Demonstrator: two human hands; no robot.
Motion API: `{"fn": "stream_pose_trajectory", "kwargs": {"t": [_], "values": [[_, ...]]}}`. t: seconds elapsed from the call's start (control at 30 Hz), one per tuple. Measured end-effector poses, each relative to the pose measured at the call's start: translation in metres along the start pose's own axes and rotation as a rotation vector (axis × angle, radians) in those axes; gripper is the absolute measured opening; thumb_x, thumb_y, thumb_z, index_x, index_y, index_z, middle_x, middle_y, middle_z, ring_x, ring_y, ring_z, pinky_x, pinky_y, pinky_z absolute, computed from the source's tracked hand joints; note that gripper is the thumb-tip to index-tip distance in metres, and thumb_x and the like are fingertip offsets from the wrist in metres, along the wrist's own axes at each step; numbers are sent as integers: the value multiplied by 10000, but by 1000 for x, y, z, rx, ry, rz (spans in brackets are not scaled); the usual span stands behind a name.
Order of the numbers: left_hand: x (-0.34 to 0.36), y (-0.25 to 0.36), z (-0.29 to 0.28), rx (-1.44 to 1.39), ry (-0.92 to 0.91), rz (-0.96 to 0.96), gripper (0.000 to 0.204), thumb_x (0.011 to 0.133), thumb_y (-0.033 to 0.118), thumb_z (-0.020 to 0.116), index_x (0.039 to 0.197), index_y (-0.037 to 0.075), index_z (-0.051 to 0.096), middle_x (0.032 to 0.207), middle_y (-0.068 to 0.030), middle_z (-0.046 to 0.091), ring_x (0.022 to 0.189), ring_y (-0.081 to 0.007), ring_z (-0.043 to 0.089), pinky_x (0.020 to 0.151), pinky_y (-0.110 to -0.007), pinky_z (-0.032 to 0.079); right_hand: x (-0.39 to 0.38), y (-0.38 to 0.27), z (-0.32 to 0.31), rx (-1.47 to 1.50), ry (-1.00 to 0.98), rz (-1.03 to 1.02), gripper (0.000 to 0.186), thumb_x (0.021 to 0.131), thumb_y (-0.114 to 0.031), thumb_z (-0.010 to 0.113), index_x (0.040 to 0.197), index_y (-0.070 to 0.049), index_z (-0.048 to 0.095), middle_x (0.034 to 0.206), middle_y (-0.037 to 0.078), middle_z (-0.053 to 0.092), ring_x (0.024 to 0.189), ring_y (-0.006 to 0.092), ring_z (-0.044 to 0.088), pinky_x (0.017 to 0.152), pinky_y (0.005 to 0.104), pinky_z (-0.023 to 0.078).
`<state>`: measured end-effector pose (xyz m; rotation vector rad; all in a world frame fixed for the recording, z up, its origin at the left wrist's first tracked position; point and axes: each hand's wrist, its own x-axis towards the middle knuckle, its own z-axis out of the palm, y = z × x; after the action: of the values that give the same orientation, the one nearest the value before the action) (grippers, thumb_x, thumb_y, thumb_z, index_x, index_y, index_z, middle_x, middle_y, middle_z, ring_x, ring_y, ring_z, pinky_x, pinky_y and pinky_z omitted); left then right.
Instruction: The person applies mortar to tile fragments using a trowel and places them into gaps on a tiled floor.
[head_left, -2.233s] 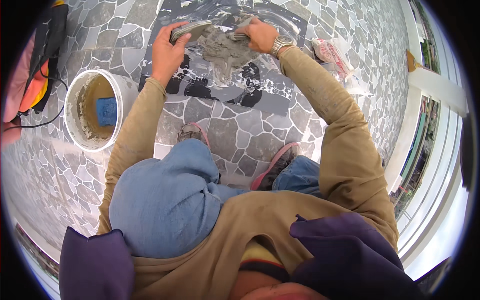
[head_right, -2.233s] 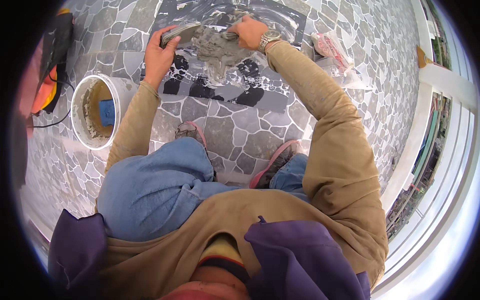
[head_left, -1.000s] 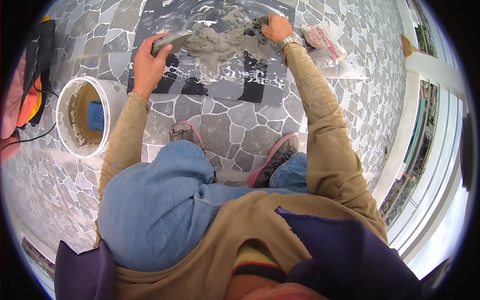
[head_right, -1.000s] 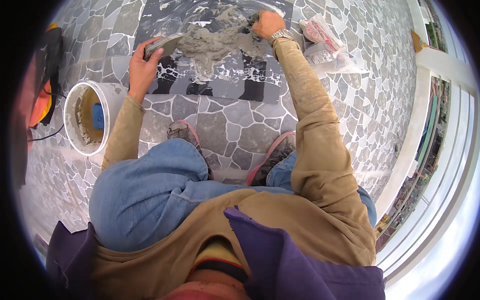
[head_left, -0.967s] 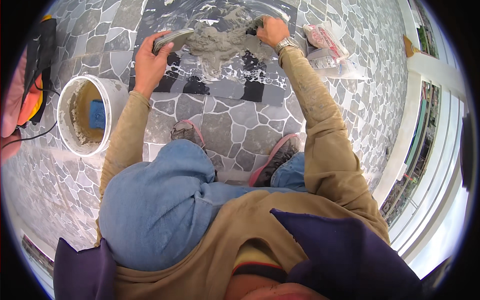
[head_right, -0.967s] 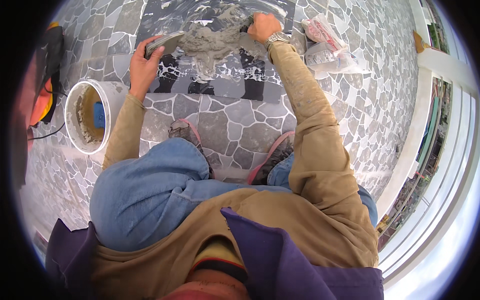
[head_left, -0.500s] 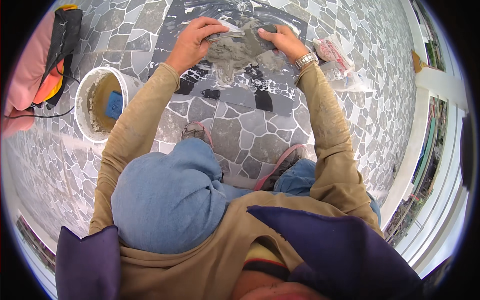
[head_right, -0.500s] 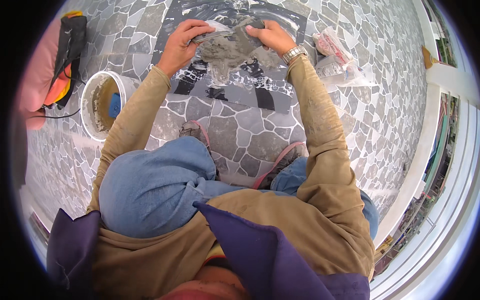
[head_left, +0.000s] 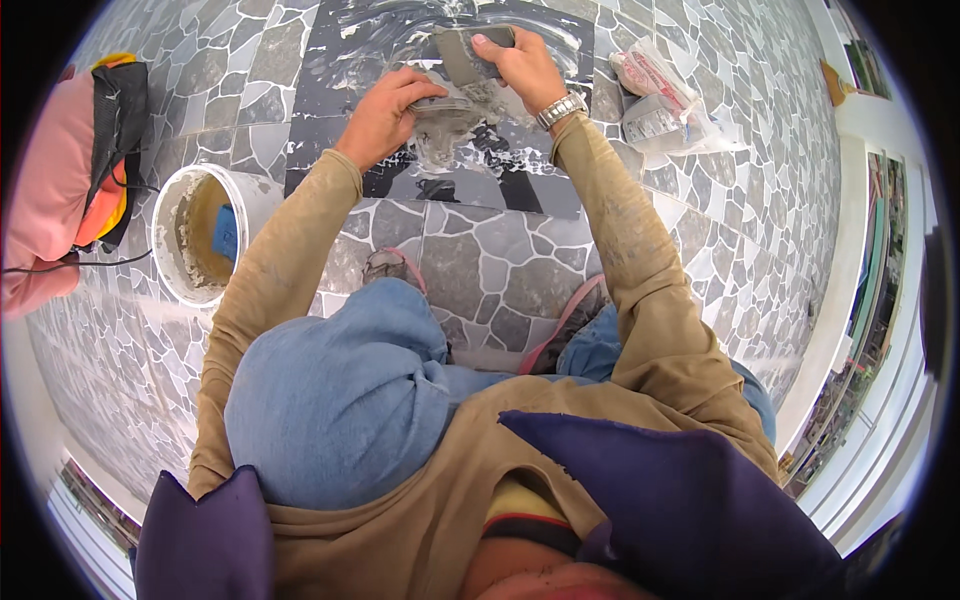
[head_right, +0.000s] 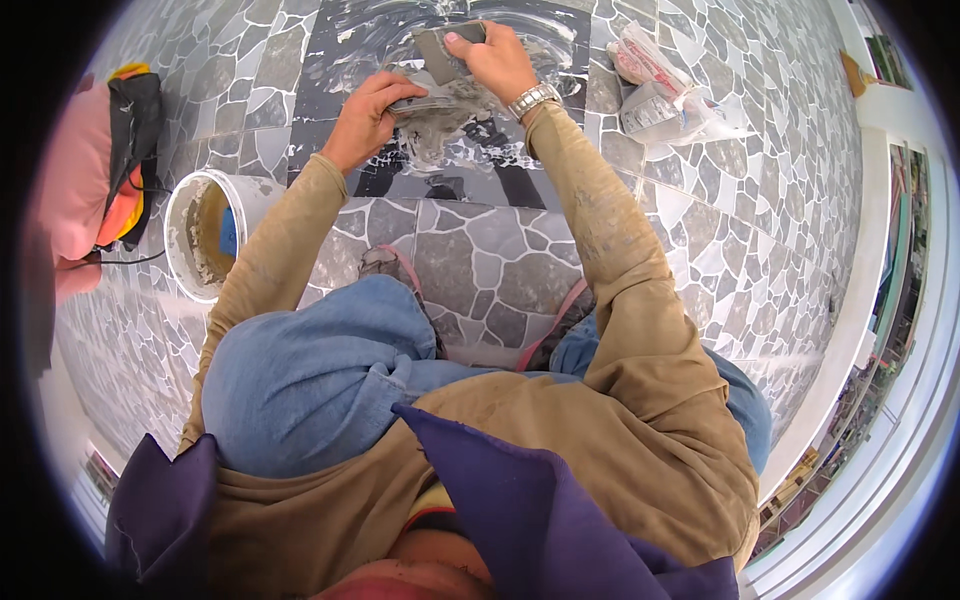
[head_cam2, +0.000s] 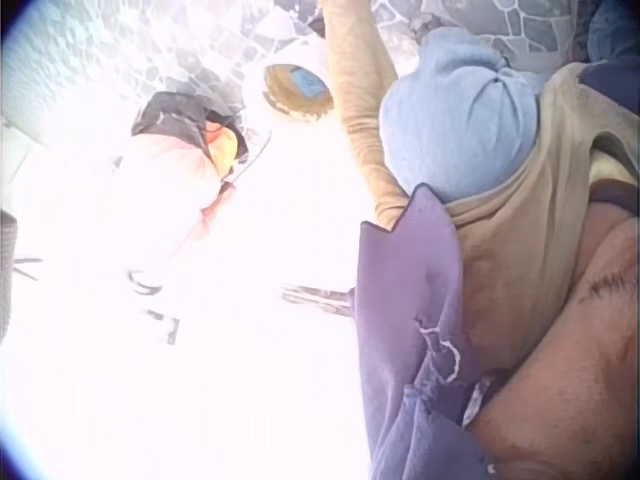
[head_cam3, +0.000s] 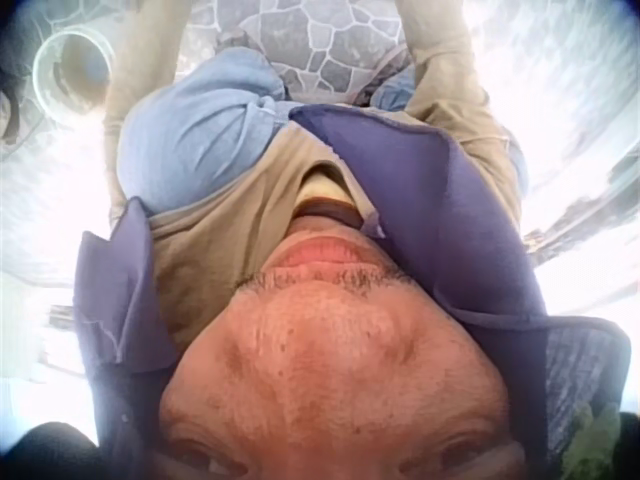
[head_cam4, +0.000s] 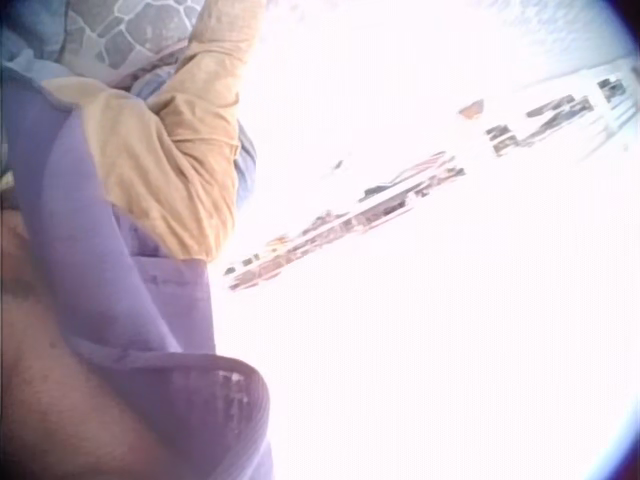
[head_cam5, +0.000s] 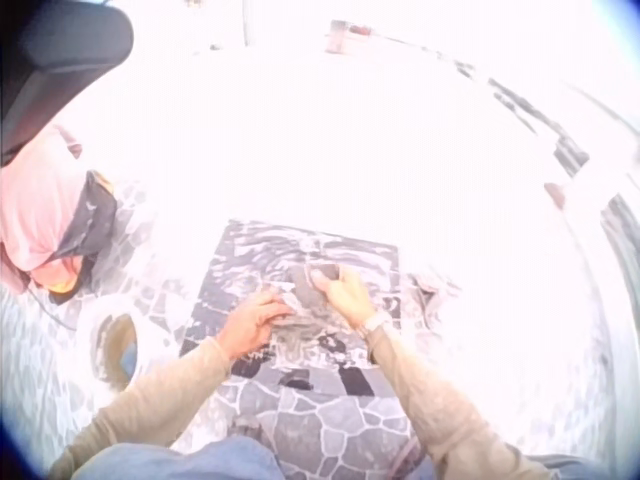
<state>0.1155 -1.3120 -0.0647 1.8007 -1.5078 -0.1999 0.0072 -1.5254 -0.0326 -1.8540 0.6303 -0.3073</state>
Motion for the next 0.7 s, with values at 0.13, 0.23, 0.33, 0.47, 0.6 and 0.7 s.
{"fn": "stream_pose_trajectory", "kwargs": {"t": [0.13, 0.23, 0.33, 0.47, 0.6, 0.7], "values": [[-10, 4, -1, -239, 234, -439, 260, 945, 147, 680, 1185, 48, 677, 1050, -73, 710, 906, -177, 681, 780, -314, 550, -6, 0, -14, -130, 90, -228, 339, 864, -273, 730, 1099, -28, 715, 965, 174, 746, 840, 321, 708, 755, 392, 537], [-6, 3, -5, -606, 299, -843, 351, 942, 253, 698, 1216, 38, 653, 1043, -68, 712, 889, -143, 676, 745, -293, 562, -19, 21, -24, -287, 61, -305, 331, 842, -237, 737, 1112, -47, 717, 1014, 166, 740, 891, 329, 693, 800, 407, 537], [-7, -4, -12, -766, 318, -930, 380, 946, 304, 664, 1191, 15, 631, 1042, -55, 674, 900, -134, 647, 718, -274, 568, -40, 16, -15, -403, 71, -459, 328, 836, -184, 731, 1138, -58, 701, 1033, 149, 711, 942, 348, 640, 848, 426, 512], [-8, -13, -15, -973, 375, -1022, 354, 940, 297, 637, 1136, 3, 620, 1065, -70, 637, 938, -151, 619, 713, -278, 570, -70, 0, 10, -386, 116, -544, 347, 836, -137, 722, 1173, -71, 668, 1049, 130, 670, 972, 343, 609, 845, 426, 512], [-3, -6, -14, -951, 374, -980, 351, 939, 285, 635, 1119, -16, 625, 1059, -75, 641, 943, -156, 628, 723, -284, 575, -83, -4, 36, -487, 65, -574, 347, 829, -126, 704, 1168, -73, 656, 1067, 109, 656, 1006, 326, 599, 850, 417, 522], [0, 8, -15, -843, 279, -929, 329, 938, 295, 631, 1103, 11, 649, 1077, -68, 656, 935, -148, 638, 731, -307, 571, -62, 17, 33, -499, 103, -551, 299, 860, -124, 690, 1154, -77, 662, 1055, 108, 667, 987, 332, 603, 865, 410, 505]]}}
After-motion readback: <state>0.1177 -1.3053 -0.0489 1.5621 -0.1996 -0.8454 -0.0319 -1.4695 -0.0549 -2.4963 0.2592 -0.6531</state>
